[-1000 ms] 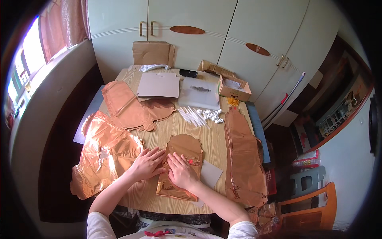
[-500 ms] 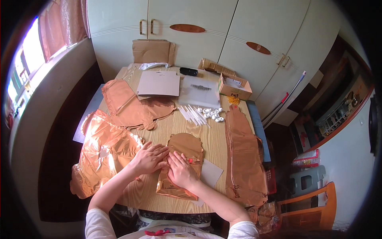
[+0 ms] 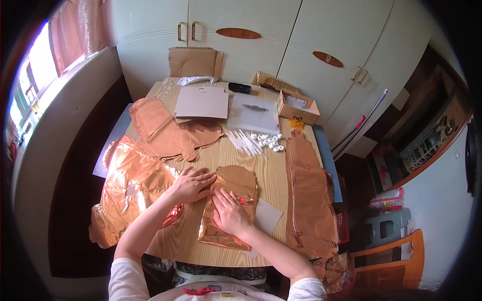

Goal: Folding and packaging rose-gold foil balloons with cardboard inserts and cards.

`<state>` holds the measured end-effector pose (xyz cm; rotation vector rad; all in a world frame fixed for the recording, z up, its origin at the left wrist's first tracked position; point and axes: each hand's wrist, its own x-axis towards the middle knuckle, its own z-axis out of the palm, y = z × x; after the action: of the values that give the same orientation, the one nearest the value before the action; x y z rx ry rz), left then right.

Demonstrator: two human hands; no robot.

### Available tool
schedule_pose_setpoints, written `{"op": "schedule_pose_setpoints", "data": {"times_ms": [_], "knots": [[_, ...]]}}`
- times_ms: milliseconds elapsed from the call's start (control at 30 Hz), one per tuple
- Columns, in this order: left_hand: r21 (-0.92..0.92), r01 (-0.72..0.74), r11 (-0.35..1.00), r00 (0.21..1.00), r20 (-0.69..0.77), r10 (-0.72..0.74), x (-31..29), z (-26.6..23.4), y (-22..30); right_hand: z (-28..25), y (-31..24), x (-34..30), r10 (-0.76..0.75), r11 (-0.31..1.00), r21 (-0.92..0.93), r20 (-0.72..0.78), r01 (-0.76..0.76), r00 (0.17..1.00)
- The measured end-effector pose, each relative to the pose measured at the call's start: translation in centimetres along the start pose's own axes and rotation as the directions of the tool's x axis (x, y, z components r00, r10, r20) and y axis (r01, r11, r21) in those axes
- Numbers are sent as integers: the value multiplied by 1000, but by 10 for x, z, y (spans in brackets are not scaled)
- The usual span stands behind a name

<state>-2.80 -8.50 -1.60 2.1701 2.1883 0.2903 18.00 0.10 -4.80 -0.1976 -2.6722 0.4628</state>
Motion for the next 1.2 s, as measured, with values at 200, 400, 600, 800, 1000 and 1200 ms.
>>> {"op": "schedule_pose_setpoints", "data": {"times_ms": [200,400,600,800,1000,1200], "knots": [[0,-7,1000,998,64,7,0,1,-7,0,0,0,-4,1000,-2,-6,4,1000],[-39,22,999,996,83,-19,0,5,-8,0,0,1,1,1000,4,4,-1,1000],[-14,112,994,988,111,-110,4,4,-4,1,-1,1,-1,1000,16,-4,1,1000],[106,175,979,979,86,-184,20,7,-5,1,1,1,1,1000,15,1,-1,1000],[95,239,966,964,99,-248,38,7,-11,1,-1,1,-3,1000,11,-10,3,1000],[98,277,956,958,54,-283,46,7,-15,2,-1,1,-7,1000,21,-23,7,1000]]}}
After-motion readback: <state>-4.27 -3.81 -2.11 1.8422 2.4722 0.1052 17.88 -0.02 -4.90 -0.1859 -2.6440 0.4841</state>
